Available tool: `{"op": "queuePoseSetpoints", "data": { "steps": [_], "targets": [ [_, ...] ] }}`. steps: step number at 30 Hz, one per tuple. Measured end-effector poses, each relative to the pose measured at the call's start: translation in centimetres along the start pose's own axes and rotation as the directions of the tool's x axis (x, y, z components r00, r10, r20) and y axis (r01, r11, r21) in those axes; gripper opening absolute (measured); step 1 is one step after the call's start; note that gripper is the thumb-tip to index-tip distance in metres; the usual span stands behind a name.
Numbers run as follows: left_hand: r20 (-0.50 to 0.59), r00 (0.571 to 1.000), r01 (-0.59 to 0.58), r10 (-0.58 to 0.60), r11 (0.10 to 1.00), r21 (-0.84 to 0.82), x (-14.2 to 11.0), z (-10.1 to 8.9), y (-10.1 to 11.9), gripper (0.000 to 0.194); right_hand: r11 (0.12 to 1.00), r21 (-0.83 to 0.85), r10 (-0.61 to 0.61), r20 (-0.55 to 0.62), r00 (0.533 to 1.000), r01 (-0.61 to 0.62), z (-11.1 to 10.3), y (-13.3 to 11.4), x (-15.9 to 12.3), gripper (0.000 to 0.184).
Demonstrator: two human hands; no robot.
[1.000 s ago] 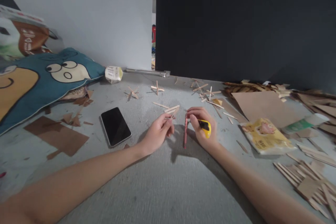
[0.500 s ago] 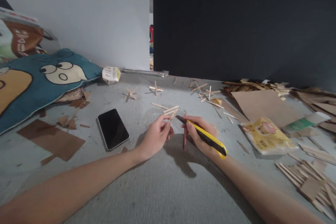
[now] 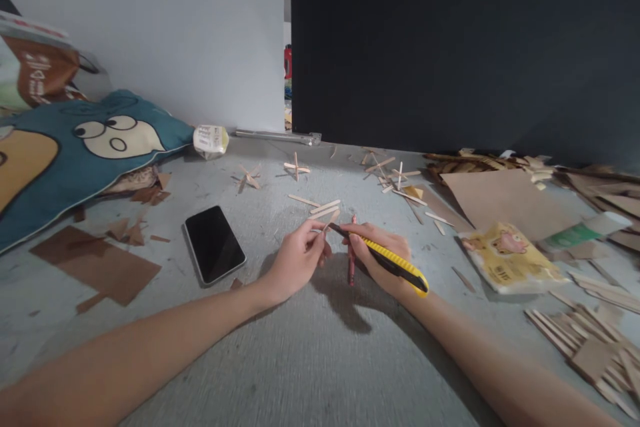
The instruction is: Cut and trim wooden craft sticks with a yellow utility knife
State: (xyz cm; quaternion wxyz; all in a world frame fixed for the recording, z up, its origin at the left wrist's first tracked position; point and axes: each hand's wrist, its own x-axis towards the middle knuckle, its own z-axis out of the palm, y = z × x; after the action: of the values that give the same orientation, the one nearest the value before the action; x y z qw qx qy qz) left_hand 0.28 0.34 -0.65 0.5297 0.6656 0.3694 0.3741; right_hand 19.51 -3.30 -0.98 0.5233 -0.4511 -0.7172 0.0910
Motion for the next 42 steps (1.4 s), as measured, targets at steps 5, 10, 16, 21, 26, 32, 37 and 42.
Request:
{"op": "queuePoseSetpoints", "data": {
  "steps": [5,10,16,21,26,32,37,42],
  "targets": [
    [-0.006,1.000,0.005,-0.005,1.000,0.003,0.1,0.0,-0.2,0.031,0.999,-0.002,-0.035,0.004,0.999,0.035,0.1,0.4,-0.1,0.024],
    [-0.021,1.000,-0.014,0.016,0.997,0.073,0.0,0.0,-0.2,0.028,0.991,-0.013,-0.135,0.037,0.990,0.136,0.2,0.2,0.2,0.024],
    [-0.037,0.997,-0.055,0.067,0.965,0.256,-0.1,-0.2,-0.2,0.025,0.995,0.021,-0.103,0.065,0.993,0.102,0.3,-0.5,0.7,0.025],
    [-0.002,0.996,-0.083,0.088,0.951,0.297,0.0,-0.3,-0.3,0.027,0.999,0.040,-0.030,0.083,0.996,0.027,0.1,-0.8,1.0,0.026],
    [0.003,0.997,-0.079,0.083,0.941,0.329,0.0,-0.3,-0.3,0.027,0.996,0.089,0.017,0.080,0.997,-0.024,0.3,-1.1,1.0,0.030],
    [-0.003,0.998,-0.058,0.060,0.975,0.216,0.2,-0.4,-0.5,0.028,0.843,0.328,0.404,0.135,0.905,-0.425,0.5,-0.8,0.8,0.041],
    [0.009,1.000,-0.011,0.010,0.992,0.126,0.4,-0.2,-0.7,0.031,0.651,0.562,0.498,0.192,0.846,-0.511,1.0,0.5,0.8,0.043],
    [0.015,1.000,-0.005,0.003,0.996,0.092,0.4,-0.1,-0.5,0.034,0.608,0.603,0.506,0.207,0.837,-0.517,1.4,1.2,0.7,0.041]
  ]
}}
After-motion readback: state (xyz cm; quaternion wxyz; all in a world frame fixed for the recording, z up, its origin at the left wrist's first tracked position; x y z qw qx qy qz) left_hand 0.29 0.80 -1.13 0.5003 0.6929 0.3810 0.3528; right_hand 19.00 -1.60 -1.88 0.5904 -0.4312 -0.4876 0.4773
